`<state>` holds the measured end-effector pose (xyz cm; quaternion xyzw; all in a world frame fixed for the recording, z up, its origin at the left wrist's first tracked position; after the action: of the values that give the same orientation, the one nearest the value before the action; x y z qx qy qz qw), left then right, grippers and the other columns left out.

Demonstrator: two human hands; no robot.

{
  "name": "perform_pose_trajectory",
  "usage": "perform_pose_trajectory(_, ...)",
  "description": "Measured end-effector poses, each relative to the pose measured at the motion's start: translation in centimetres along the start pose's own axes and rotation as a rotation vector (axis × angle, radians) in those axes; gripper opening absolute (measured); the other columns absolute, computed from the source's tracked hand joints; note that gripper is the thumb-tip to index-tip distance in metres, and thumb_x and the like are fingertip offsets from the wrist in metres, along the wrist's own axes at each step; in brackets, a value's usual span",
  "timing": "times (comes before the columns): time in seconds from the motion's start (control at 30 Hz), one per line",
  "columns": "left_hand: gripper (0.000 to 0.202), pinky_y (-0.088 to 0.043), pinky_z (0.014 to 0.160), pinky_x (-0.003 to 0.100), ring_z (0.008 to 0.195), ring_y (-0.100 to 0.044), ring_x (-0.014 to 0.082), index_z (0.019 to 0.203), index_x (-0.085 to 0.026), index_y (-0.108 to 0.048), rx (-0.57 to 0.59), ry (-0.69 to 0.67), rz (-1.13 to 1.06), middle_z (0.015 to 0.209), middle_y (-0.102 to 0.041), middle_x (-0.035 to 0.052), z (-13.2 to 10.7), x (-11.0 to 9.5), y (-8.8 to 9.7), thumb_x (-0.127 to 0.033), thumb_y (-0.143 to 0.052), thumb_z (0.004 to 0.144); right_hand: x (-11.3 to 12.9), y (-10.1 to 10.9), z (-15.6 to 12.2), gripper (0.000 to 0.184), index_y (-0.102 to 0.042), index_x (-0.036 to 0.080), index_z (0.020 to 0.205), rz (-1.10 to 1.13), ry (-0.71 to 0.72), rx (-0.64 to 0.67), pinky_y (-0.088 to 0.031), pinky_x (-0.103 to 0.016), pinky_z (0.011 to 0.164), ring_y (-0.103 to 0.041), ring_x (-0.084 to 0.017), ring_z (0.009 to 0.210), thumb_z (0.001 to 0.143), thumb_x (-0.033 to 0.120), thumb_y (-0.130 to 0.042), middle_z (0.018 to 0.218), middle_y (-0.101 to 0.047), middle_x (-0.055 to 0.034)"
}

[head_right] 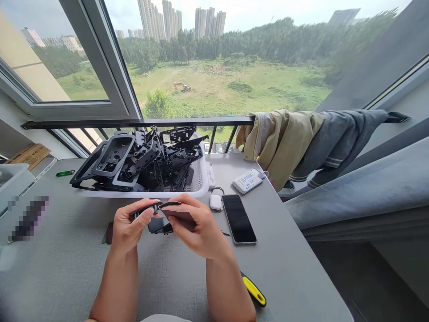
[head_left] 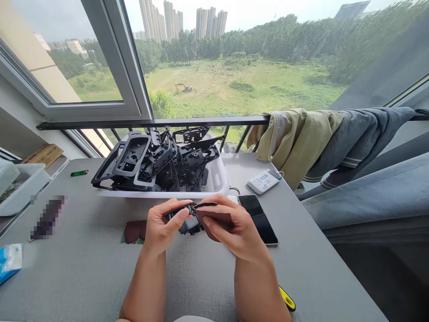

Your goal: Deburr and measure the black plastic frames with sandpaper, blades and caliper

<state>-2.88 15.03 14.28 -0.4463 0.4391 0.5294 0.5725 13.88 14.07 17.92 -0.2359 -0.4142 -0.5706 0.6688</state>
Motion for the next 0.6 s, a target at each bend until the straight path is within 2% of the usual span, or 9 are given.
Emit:
perform_pose_trajectory(0.2, 0.018, -0.045, 0.063, 0.024, 0.064, -0.061, 0.0126, 0.094, -0.022, -0.080, 0.008, -0.010, -0.008, 0.070, -0.071, 0.0025, 0.03, 0.08, -0.12, -0.032, -0.072, 0.082, 0.40, 0.31, 0.17, 0.026, -0.073, 0.022, 0.100, -0.076, 0.000, -0.098, -0.055, -0.022, 0.063, -0.066, -0.013, 0.078, 0.087, 0.007, -0.058, 0.098, -0.068, -0.0061)
perform_pose_trajectory(0.47, 0.016, -0.044, 0.062, 0.021, 0.063, -0.059, 0.0104, 0.095, -0.024, -0.080, 0.019, -0.021, -0.001, 0.068, -0.071, 0.0008, -0.08, 0.17, -0.05, -0.031, -0.070, 0.084, 0.85, 0.23, 0.20, 0.022, -0.074, 0.020, 0.095, -0.060, 0.003, -0.025, -0.054, -0.023, 0.063, -0.066, -0.014, 0.076, 0.085, 0.008, -0.059, 0.091, -0.068, -0.0057)
perform_pose_trajectory(0.6, 0.019, -0.047, 0.064, 0.024, 0.065, -0.061, 0.0131, 0.097, -0.022, -0.080, 0.033, -0.017, 0.001, 0.070, -0.071, 0.0026, -0.15, 0.38, -0.12, -0.033, -0.070, 0.083, 0.64, 0.34, 0.20, 0.023, -0.074, 0.021, 0.098, -0.076, -0.026, -0.066, -0.054, -0.023, 0.063, -0.066, -0.015, 0.078, 0.087, 0.010, -0.057, 0.095, -0.069, -0.0061)
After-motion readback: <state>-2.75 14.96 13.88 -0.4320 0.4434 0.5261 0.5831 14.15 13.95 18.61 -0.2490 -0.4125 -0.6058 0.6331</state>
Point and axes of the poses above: each hand's wrist, its own z-axis towards the middle knuckle, its own y-axis out of the back of the hand, x = y × z, the point moved 5 cm from there along z, towards the middle knuckle
